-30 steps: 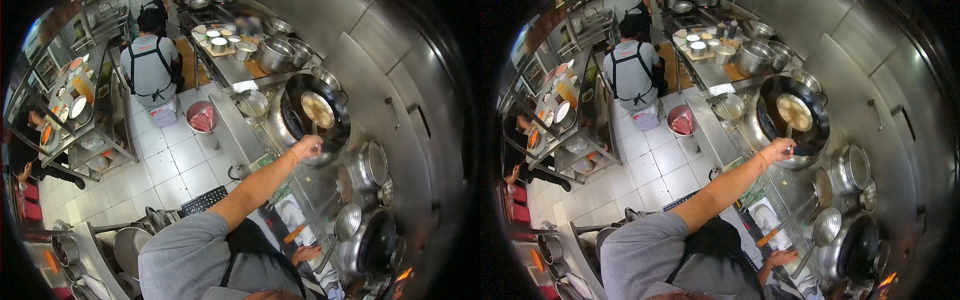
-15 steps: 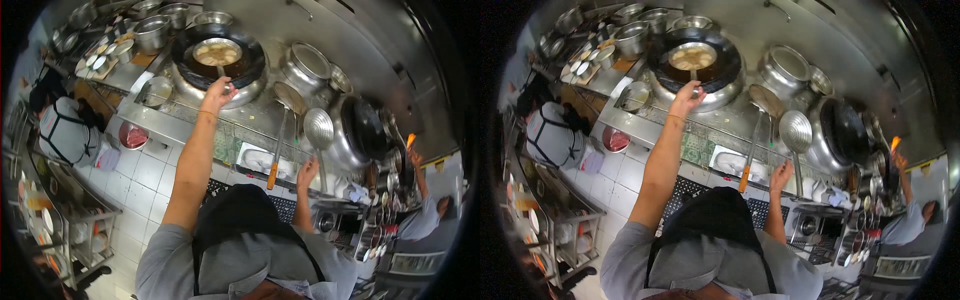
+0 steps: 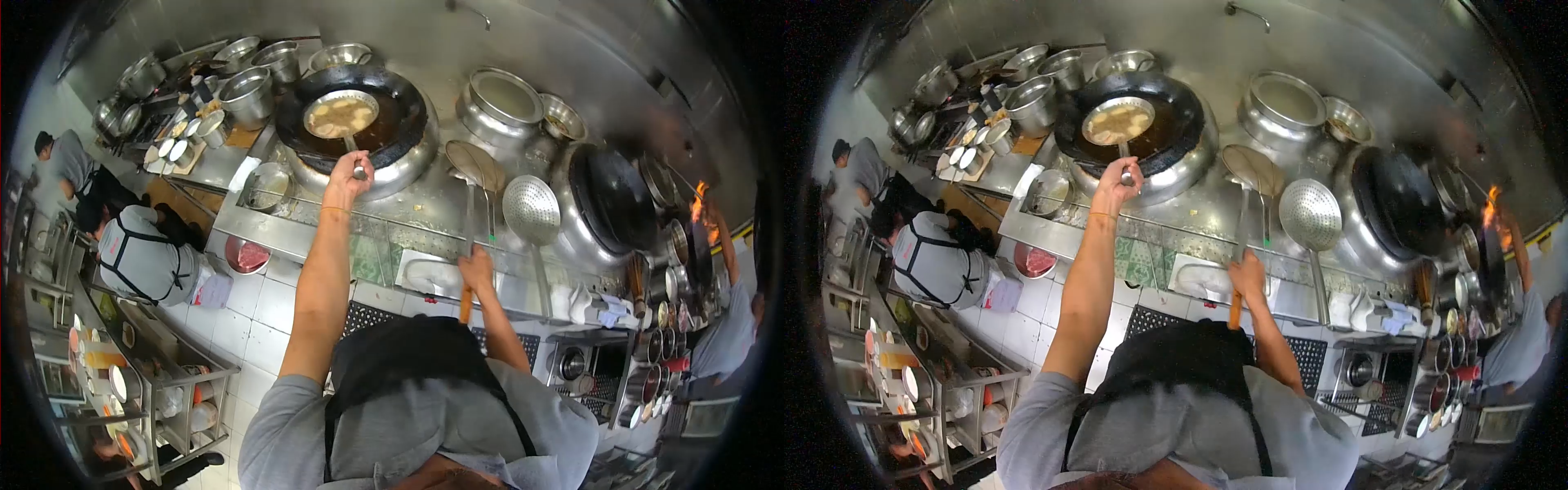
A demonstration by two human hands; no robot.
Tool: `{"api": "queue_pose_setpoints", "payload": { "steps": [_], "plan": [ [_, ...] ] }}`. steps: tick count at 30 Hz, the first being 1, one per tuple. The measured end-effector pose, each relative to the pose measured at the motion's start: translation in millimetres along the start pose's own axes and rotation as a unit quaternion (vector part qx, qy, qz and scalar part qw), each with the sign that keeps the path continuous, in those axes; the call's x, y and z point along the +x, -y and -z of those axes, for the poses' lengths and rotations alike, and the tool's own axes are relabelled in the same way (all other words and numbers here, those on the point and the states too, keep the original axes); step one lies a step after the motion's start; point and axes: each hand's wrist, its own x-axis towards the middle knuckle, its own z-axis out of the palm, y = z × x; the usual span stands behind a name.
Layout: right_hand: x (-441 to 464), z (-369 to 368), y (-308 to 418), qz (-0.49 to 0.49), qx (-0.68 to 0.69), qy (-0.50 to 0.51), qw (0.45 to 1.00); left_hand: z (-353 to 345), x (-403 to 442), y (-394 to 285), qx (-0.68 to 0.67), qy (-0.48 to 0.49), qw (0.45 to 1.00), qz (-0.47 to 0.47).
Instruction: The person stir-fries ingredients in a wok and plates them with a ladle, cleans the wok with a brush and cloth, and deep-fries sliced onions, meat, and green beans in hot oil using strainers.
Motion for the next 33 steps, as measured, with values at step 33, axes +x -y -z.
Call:
{"api": "queue_pose_setpoints", "payload": {
  "steps": [33],
  "plan": [
    [74, 140, 186, 0.178, 0.272, -0.001, 0.946, -55, -91, 76, 0.147, -0.009, 0.974, -0.171]
  ]
}}
